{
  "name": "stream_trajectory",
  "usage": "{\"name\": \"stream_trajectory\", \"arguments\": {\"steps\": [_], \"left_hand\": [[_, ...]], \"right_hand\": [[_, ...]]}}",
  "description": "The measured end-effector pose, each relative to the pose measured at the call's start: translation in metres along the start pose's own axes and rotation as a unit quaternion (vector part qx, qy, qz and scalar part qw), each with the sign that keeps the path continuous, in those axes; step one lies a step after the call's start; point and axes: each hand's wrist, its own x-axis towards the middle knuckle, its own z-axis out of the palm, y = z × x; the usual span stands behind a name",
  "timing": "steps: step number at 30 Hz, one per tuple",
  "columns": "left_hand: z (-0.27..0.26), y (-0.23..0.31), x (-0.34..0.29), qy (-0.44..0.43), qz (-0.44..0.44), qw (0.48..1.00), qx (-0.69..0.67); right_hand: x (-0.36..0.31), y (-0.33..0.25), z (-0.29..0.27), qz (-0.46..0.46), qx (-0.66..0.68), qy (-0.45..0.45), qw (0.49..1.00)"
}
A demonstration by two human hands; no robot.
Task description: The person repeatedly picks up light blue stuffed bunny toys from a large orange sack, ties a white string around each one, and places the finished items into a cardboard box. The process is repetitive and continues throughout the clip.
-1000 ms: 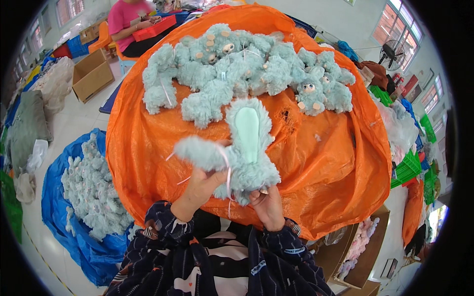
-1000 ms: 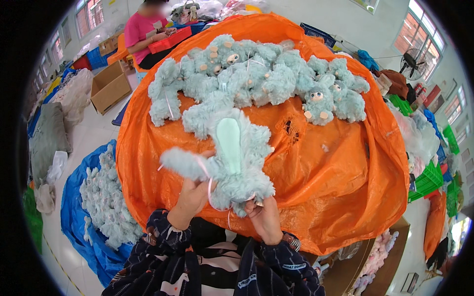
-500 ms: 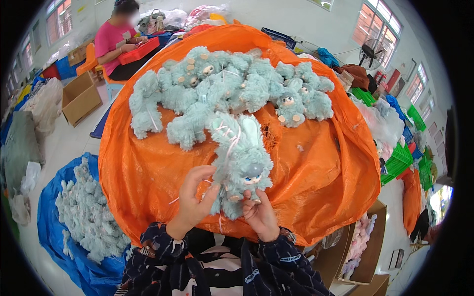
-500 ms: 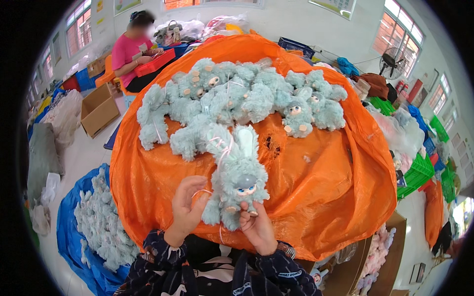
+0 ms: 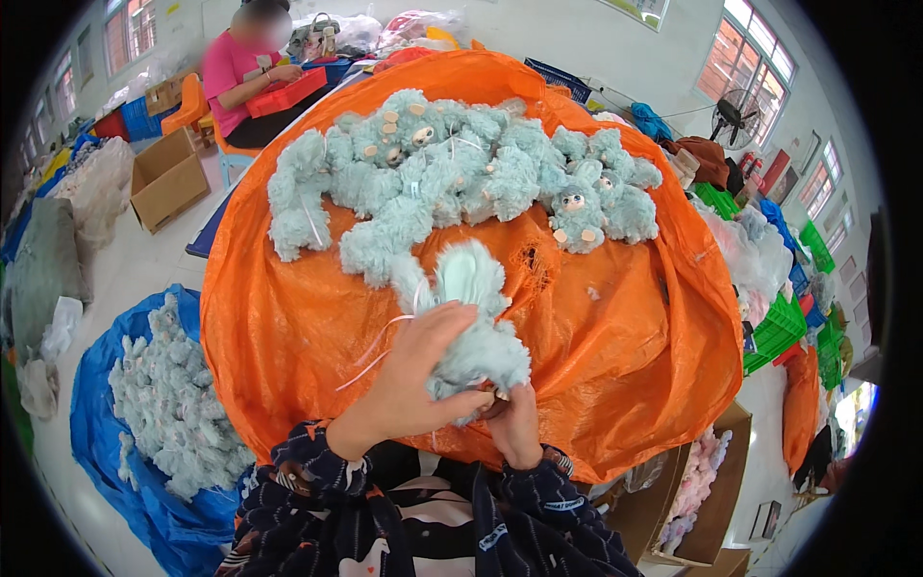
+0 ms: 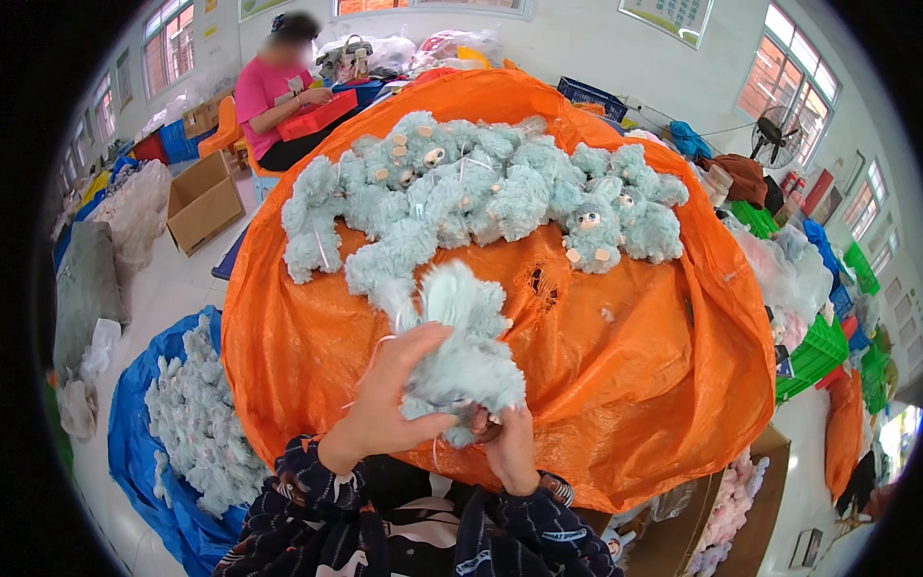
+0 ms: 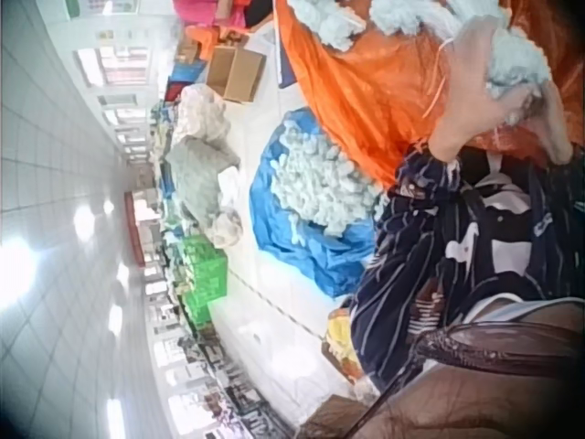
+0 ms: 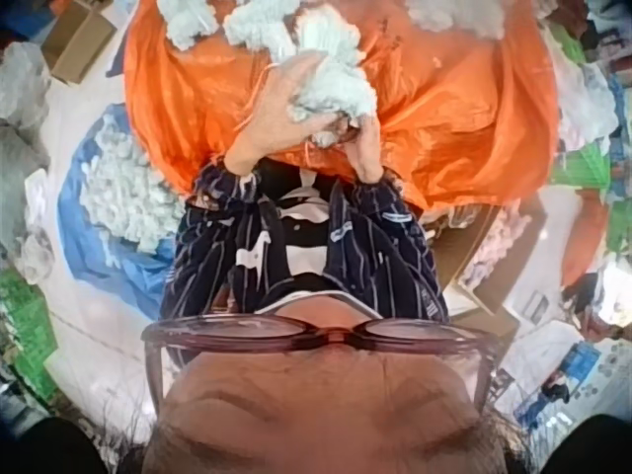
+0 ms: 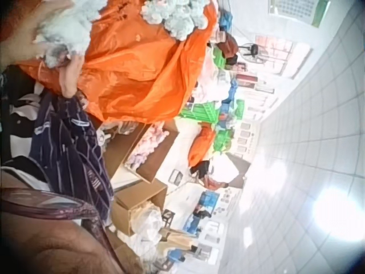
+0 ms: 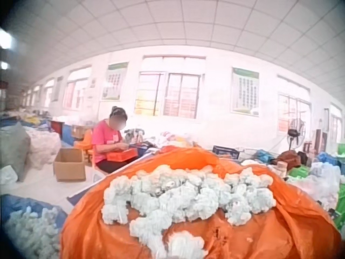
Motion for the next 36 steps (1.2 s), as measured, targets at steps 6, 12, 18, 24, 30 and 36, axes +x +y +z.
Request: {"name": "stream_trajectory", "arguments": {"steps": [6, 12, 18, 24, 30, 36], "left_hand": [[-0.008, -0.026, -0.026, 0.206, 0.002, 0.957, -0.206], [-0.001, -0.029, -0.035, 0.170, -0.121, 0.949, -0.236], [0.010, -0.026, -0.028, 0.133, -0.080, 0.969, -0.190], [0.005, -0.041, -0.043, 0.169, -0.106, 0.977, -0.077], [0.008, -0.080, -0.047, 0.122, -0.134, 0.977, -0.111], [0.009, -0.087, -0.046, 0.099, -0.142, 0.976, -0.130]], "right_hand": [[0.009, -0.007, -0.023, 0.198, 0.410, -0.025, 0.890], [0.016, -0.014, -0.031, 0.146, 0.396, 0.012, 0.906], [0.009, -0.020, -0.049, 0.064, 0.373, -0.074, 0.923], [0.011, -0.032, -0.093, -0.090, 0.338, -0.137, 0.927], [0.009, -0.026, -0.112, -0.153, 0.215, -0.059, 0.963], [-0.012, -0.097, -0.134, -0.217, 0.380, -0.093, 0.894]]}}
